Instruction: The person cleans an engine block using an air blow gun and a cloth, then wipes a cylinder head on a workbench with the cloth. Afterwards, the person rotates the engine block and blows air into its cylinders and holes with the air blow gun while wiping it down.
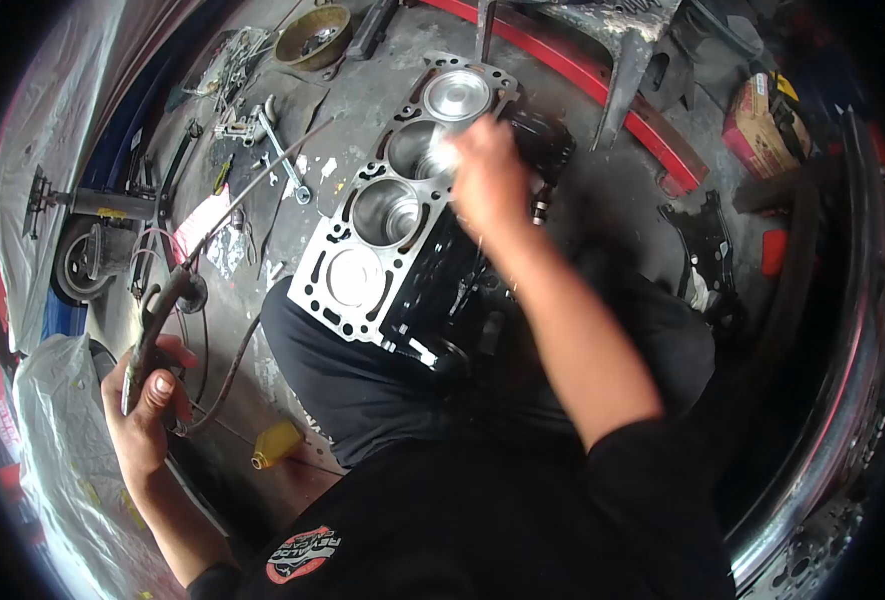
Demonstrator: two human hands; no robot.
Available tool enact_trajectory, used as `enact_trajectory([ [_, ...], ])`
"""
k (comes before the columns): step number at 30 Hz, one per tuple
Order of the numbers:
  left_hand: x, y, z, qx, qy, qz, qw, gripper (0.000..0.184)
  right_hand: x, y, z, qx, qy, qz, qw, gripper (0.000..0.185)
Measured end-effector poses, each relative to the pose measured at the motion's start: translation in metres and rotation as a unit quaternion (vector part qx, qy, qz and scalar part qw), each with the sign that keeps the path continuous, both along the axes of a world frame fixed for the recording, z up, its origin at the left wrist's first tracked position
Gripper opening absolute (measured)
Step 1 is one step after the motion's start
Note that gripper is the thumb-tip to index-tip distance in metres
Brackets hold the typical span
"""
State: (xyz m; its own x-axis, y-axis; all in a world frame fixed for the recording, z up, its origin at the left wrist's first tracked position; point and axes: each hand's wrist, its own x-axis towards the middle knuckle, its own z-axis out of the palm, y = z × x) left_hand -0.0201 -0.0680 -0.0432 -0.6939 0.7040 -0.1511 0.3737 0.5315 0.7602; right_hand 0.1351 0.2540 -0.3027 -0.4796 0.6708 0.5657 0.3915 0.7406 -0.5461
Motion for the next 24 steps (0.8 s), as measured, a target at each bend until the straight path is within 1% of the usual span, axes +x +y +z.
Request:
enact_trajectory([
  [1, 0.000, 0.010, 0.004, 0.012, 0.006, -0.006, 1.000, 0.071, 0.002, -0.046, 0.008, -0.019, -0.037, -0.003, 0.999, 0.029],
  [3, -0.004, 0.032, 0.013, -0.006, 0.000, -0.039, 0.999, 0.069, 0.007, -0.114, 0.002, -0.049, -0.086, 0.057, 0.993, 0.028],
  [5, 0.003, 0.062, 0.014, -0.027, -0.046, -0.092, 0.994, 0.065, 0.013, -0.163, 0.008, -0.030, -0.036, 0.112, 0.993, 0.025],
  [6, 0.006, 0.076, 0.014, -0.052, -0.038, -0.102, 0.993, 0.058, 0.013, -0.184, 0.011, -0.038, -0.021, 0.143, 0.989, 0.023],
  [7, 0.010, 0.091, 0.014, -0.048, -0.060, -0.109, 0.991, 0.038, 0.013, -0.205, 0.014, -0.052, -0.006, 0.171, 0.984, 0.021],
  [9, 0.014, 0.112, 0.015, -0.067, -0.045, -0.129, 0.988, 0.037, 0.013, -0.217, 0.013, -0.051, 0.002, 0.203, 0.978, 0.019],
  [10, 0.016, 0.120, 0.015, -0.077, -0.031, -0.139, 0.987, 0.037, 0.014, -0.217, 0.014, -0.082, 0.015, 0.208, 0.974, 0.017],
  [11, 0.020, 0.127, 0.017, -0.092, -0.019, -0.141, 0.986, 0.037, 0.018, -0.217, 0.014, -0.084, 0.020, 0.208, 0.974, 0.017],
  [13, 0.029, 0.140, 0.020, -0.121, -0.007, -0.136, 0.983, 0.036, 0.035, -0.218, 0.008, -0.119, 0.027, 0.346, 0.930, 0.013],
  [14, 0.032, 0.145, 0.022, -0.121, -0.002, -0.138, 0.983, 0.036, 0.049, -0.230, -0.009, -0.163, -0.005, 0.397, 0.903, 0.014],
  [15, 0.035, 0.149, 0.023, -0.149, 0.003, -0.139, 0.979, 0.036, 0.064, -0.243, -0.026, -0.209, -0.040, 0.440, 0.872, 0.016],
  [16, 0.036, 0.153, 0.023, -0.175, 0.009, -0.138, 0.975, 0.035, 0.071, -0.241, -0.026, -0.256, -0.033, 0.424, 0.868, 0.017],
  [17, 0.038, 0.156, 0.023, -0.177, 0.012, -0.138, 0.974, 0.035, 0.076, -0.239, -0.023, -0.304, -0.026, 0.408, 0.860, 0.019],
  [21, 0.044, 0.159, 0.029, -0.167, 0.033, -0.140, 0.975, 0.032, 0.067, -0.218, -0.014, -0.309, 0.008, 0.376, 0.874, 0.022],
  [23, 0.047, 0.164, 0.036, -0.185, 0.055, -0.129, 0.973, 0.031, 0.064, -0.220, -0.014, -0.315, 0.010, 0.364, 0.876, 0.023],
  [24, 0.049, 0.170, 0.041, -0.222, 0.075, -0.122, 0.964, 0.031, 0.062, -0.220, -0.012, -0.314, 0.010, 0.366, 0.876, 0.023],
])
